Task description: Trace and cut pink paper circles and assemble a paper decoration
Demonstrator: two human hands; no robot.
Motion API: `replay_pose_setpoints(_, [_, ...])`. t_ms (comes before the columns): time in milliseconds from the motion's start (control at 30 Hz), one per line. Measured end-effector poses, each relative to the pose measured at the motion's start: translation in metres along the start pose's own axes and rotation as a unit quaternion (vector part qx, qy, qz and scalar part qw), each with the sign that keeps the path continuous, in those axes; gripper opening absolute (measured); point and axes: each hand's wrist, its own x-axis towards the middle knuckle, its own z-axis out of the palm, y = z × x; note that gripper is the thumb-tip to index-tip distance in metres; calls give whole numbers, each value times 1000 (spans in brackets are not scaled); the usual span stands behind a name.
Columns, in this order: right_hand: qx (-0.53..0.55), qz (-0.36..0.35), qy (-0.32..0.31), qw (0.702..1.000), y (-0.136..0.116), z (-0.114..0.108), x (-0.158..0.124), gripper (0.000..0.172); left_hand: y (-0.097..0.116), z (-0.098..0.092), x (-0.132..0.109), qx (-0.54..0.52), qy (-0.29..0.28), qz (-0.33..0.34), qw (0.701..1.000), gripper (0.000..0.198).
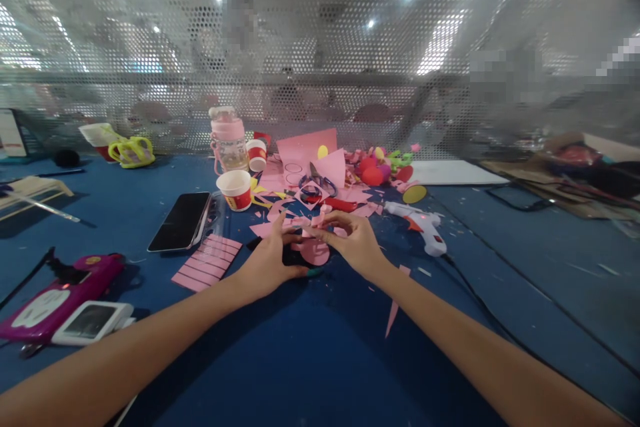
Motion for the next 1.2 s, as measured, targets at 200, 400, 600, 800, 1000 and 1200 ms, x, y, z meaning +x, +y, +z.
replay_pose_setpoints(200, [-34,-33,-7,999,-5,-1,0,14,-4,0,1,18,-14,2,1000,96])
replay_pose_setpoints(400, [-31,-31,-5,999,-5,-1,0,14,-1,1,0,12,-4,-6,1000,95])
replay_pose_setpoints(600, [-35,-20,-6,999,-6,0,0,15,0,1,0,1,3,-8,1000,96])
replay_pose_setpoints(800, [-28,-4,-13,1000,-7,1,0,16,-2,1,0,-36,3,0,999,96])
replay_pose_setpoints(1000, [20,22,28,999,-8,2,-1,18,-3,-1,2,8,3,6,1000,93])
replay_pose_setpoints(1200, [211,117,104,965,-9,3,2,24,-9,2,7,-151,38,9,988,105])
